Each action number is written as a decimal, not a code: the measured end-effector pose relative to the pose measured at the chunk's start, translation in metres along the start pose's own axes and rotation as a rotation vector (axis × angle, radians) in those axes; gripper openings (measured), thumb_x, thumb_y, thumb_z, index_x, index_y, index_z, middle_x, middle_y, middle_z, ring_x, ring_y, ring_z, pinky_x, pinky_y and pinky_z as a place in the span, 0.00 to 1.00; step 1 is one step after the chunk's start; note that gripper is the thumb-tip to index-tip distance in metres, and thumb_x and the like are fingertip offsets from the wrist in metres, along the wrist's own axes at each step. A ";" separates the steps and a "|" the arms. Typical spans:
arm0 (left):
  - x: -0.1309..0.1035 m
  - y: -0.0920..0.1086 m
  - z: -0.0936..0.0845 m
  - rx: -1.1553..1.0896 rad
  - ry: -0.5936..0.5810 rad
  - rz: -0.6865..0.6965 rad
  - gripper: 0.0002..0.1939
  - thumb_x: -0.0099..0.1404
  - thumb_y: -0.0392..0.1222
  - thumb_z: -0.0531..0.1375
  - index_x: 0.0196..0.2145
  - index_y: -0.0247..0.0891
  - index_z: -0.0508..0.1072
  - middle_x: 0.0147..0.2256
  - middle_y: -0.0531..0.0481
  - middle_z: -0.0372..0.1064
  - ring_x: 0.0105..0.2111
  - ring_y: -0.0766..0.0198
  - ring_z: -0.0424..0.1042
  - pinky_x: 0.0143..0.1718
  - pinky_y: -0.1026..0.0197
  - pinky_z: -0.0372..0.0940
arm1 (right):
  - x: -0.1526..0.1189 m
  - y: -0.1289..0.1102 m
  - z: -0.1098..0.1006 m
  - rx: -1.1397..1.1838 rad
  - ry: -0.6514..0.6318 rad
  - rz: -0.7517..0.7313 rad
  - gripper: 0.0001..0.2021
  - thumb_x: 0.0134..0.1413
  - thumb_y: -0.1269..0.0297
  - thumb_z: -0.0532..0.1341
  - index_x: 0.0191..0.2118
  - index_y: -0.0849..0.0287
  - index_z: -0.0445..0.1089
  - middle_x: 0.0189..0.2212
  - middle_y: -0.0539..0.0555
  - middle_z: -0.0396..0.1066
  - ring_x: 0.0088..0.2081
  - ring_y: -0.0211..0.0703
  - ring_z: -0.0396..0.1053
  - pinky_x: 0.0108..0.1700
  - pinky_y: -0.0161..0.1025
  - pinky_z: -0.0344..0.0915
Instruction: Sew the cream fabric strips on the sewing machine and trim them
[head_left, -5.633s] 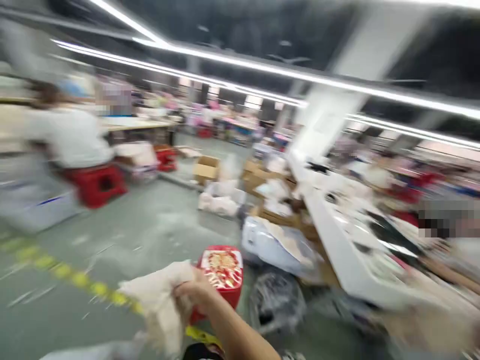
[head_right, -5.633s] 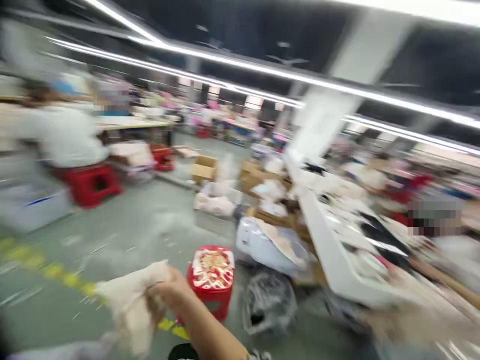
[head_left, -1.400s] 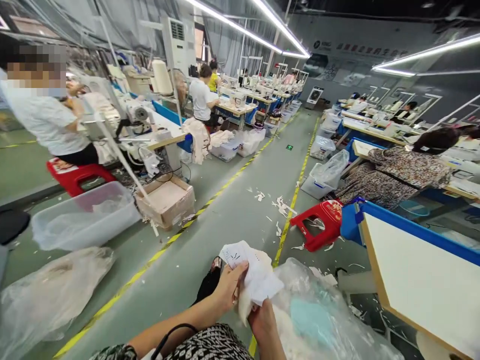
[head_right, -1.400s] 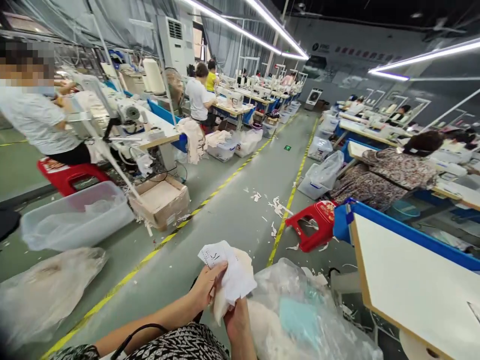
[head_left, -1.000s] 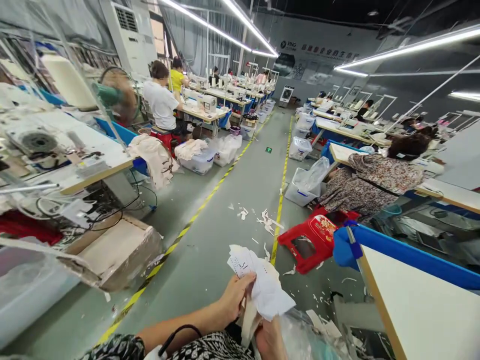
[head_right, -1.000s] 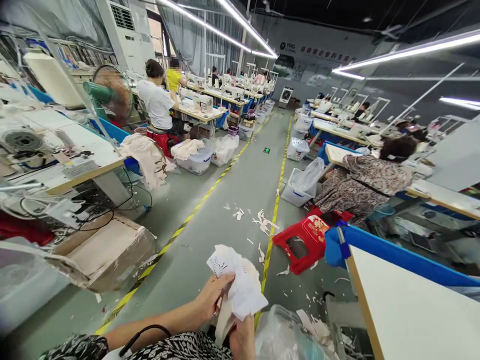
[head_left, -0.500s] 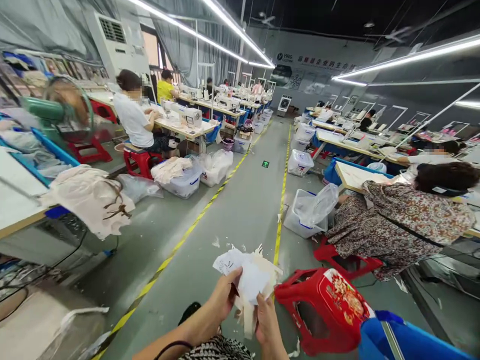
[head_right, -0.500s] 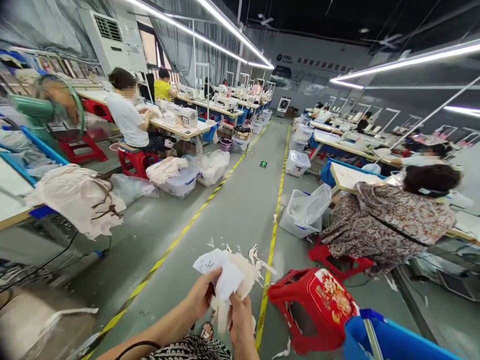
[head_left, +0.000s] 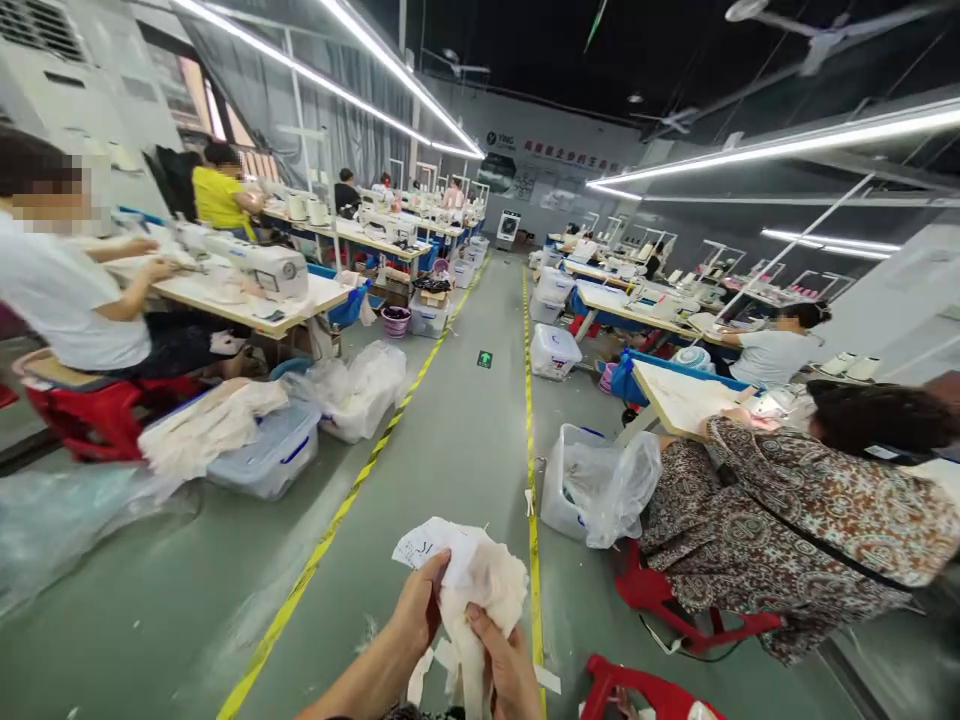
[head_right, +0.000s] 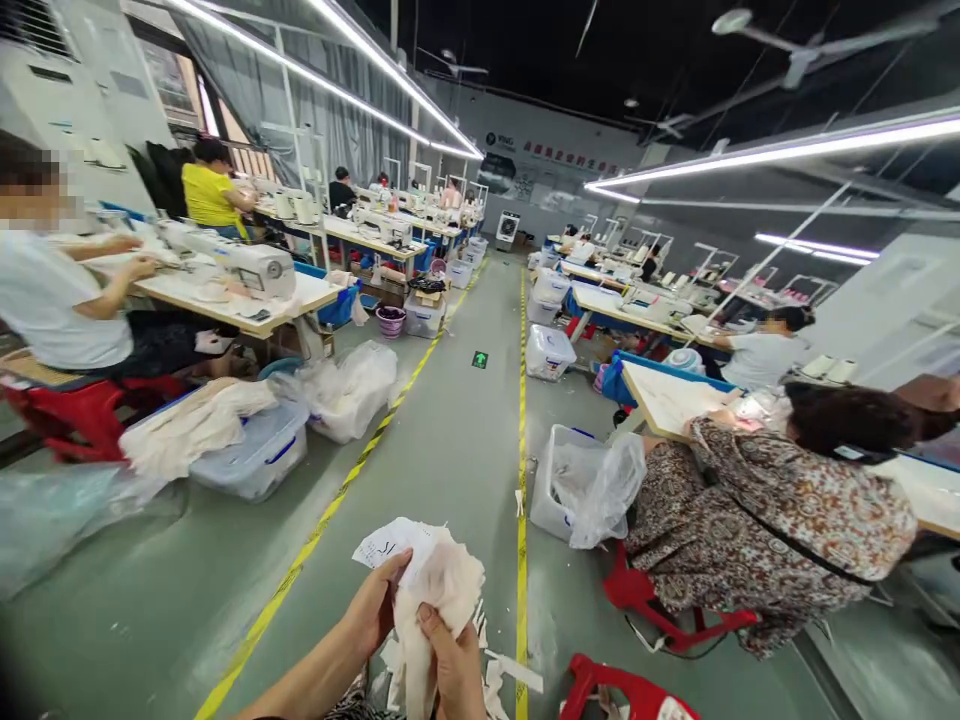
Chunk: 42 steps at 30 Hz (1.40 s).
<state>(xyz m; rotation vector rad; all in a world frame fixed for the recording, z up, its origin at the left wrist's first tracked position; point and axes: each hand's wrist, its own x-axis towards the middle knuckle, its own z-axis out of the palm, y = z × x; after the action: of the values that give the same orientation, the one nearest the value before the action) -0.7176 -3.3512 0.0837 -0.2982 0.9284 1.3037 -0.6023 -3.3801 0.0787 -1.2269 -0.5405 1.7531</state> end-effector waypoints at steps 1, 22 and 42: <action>0.015 0.011 0.015 0.022 -0.004 -0.014 0.08 0.63 0.32 0.58 0.40 0.30 0.73 0.32 0.42 0.79 0.34 0.55 0.79 0.36 0.60 0.72 | 0.016 -0.010 0.007 0.011 0.030 -0.019 0.34 0.25 0.53 0.78 0.44 0.62 0.74 0.34 0.58 0.79 0.35 0.53 0.77 0.36 0.42 0.73; 0.403 0.199 0.322 -0.039 0.179 0.141 0.05 0.60 0.27 0.59 0.32 0.33 0.71 0.25 0.49 0.74 0.21 0.65 0.73 0.25 0.66 0.69 | 0.484 -0.293 0.107 -0.167 -0.115 0.021 0.27 0.27 0.52 0.77 0.33 0.64 0.74 0.24 0.54 0.75 0.23 0.39 0.69 0.26 0.34 0.67; 0.744 0.402 0.659 0.344 0.041 0.271 0.04 0.55 0.36 0.64 0.31 0.36 0.76 0.34 0.47 0.77 0.35 0.60 0.74 0.37 0.62 0.65 | 0.869 -0.513 0.190 0.052 0.385 0.047 0.32 0.20 0.57 0.79 0.38 0.63 0.74 0.32 0.59 0.79 0.35 0.55 0.77 0.33 0.41 0.74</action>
<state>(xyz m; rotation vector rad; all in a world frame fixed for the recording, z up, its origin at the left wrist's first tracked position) -0.8265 -2.2847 0.0737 0.0721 1.2392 1.3570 -0.6450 -2.3548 0.1053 -1.5033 -0.2401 1.5052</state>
